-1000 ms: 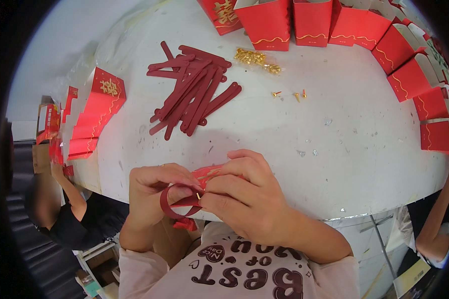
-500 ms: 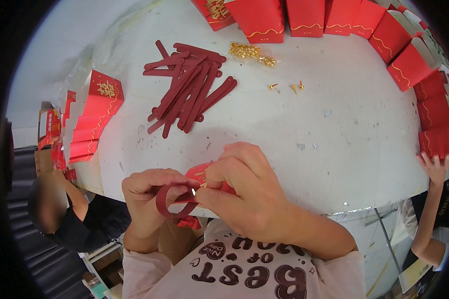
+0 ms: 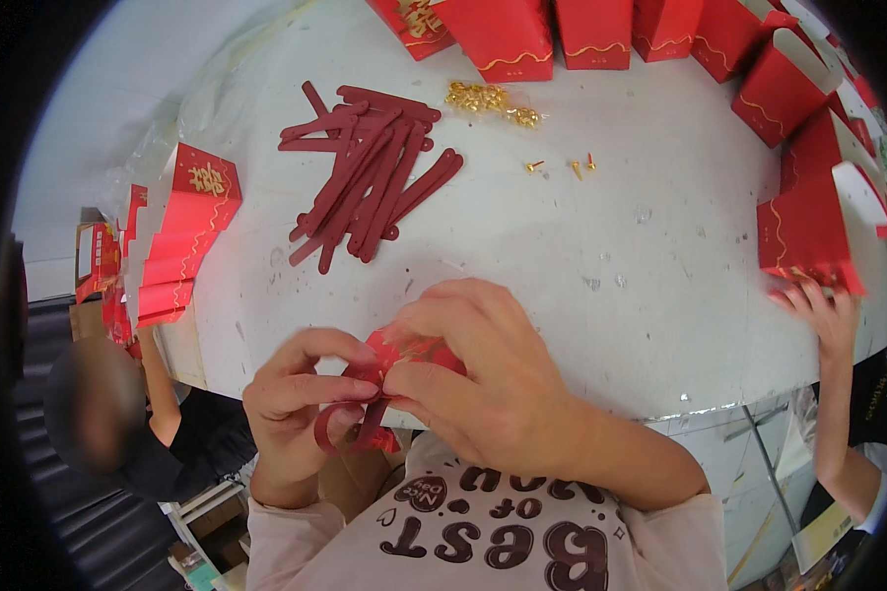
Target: The person assembles small red paper gift boxes by folding the sides, inserting a red handle, and attaching a gold decorative element. The person places completed boxes on the table and repeats the process with new materials.
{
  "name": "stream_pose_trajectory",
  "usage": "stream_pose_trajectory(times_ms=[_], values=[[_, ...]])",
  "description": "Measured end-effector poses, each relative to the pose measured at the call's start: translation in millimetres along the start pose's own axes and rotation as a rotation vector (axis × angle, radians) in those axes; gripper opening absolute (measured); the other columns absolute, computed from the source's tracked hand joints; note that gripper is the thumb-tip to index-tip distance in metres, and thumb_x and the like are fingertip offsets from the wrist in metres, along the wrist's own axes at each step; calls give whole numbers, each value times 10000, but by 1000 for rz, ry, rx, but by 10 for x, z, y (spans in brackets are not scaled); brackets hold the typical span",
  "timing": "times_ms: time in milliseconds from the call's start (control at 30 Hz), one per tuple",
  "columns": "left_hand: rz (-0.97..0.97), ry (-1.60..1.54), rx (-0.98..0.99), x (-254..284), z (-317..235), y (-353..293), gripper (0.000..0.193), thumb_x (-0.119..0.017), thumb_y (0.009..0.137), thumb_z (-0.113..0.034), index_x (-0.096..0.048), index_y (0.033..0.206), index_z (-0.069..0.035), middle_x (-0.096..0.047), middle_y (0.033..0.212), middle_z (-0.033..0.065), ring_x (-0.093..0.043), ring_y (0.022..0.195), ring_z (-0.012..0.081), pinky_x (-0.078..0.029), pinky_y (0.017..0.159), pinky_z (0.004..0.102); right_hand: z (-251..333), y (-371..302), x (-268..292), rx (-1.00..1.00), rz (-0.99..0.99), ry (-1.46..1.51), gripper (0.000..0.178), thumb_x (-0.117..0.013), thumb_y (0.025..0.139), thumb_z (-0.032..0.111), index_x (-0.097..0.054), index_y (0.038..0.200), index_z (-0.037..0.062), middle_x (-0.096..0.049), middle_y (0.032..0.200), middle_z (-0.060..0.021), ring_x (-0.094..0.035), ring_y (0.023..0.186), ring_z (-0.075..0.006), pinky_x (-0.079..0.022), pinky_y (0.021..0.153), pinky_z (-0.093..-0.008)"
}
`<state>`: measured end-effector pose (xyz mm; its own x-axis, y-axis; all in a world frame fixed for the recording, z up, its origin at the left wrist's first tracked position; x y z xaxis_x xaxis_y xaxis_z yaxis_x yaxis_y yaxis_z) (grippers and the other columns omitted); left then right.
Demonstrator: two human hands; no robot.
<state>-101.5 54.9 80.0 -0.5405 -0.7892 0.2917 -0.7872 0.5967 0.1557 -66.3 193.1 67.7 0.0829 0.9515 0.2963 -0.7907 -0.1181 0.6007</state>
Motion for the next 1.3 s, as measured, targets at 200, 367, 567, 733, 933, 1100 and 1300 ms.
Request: stream_pose_trajectory(times_ms=[200, 367, 567, 733, 933, 1100, 1300], values=[[27, 125, -239, -69, 6, -83, 300, -640, 640, 74, -670, 924, -16, -635, 904, 108, -618, 819, 252, -492, 720, 364, -7, -32, -71, -102, 55, 53, 330, -722, 647, 51, -608, 956, 31, -595, 983, -85, -547, 919, -266, -446, 813, -395], [-70, 132, -370, -50, 35, -181, 326, -623, 633, 115, -674, 928, -13, -630, 869, 94, -618, 797, 243, -487, 686, 359, 4, -5, -91, -58, 90, 26, 357, -728, 636, 53, -610, 972, 30, -594, 970, -81, -541, 907, -271, -442, 808, -385], [-151, 103, -378, -59, 66, -218, 332, -632, 626, 131, -679, 918, -22, -628, 863, 91, -610, 780, 234, -482, 664, 348, -12, 36, -109, -85, 152, 19, 363, -740, 602, 74, -601, 935, 42, -581, 968, -76, -526, 878, -279, -429, 778, -391], [-147, 102, -366, -62, 46, -198, 338, -641, 624, 129, -678, 921, -29, -627, 871, 85, -606, 790, 229, -480, 679, 351, -21, 78, -85, -91, 147, 1, 362, -741, 557, 71, -589, 886, 61, -557, 958, -62, -516, 860, -272, -417, 769, -411], [-144, 117, -351, -63, 49, -209, 353, -645, 616, 125, -676, 928, -37, -628, 871, 74, -600, 785, 228, -481, 695, 358, 7, 117, -53, -78, 124, -15, 338, -737, 534, 58, -588, 836, 83, -550, 927, -43, -521, 852, -254, -419, 775, -414], [-143, 161, -366, -64, 32, -196, 373, -636, 597, 127, -674, 929, -39, -629, 868, 70, -598, 781, 228, -482, 695, 358, 27, 144, -43, -56, 129, -10, 309, -725, 539, 50, -587, 812, 98, -548, 912, -21, -527, 826, -239, -421, 775, -416], [-137, 137, -372, -72, 47, -204, 354, -627, 598, 119, -671, 914, -33, -632, 871, 80, -596, 805, 249, -487, 696, 359, 72, 117, -21, 41, 148, -42, 241, -756, 574, 103, -631, 780, 109, -586, 901, -15, -515, 814, -246, -441, 765, -443]])
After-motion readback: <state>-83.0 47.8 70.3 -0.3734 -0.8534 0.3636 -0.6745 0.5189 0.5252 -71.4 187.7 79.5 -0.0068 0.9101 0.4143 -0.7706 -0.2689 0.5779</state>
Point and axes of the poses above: each hand's wrist, its own y-axis towards the middle knuckle, its own x-axis out of the back of the hand, z = x × y, the point moved 8 cm from there along y, towards the middle knuckle
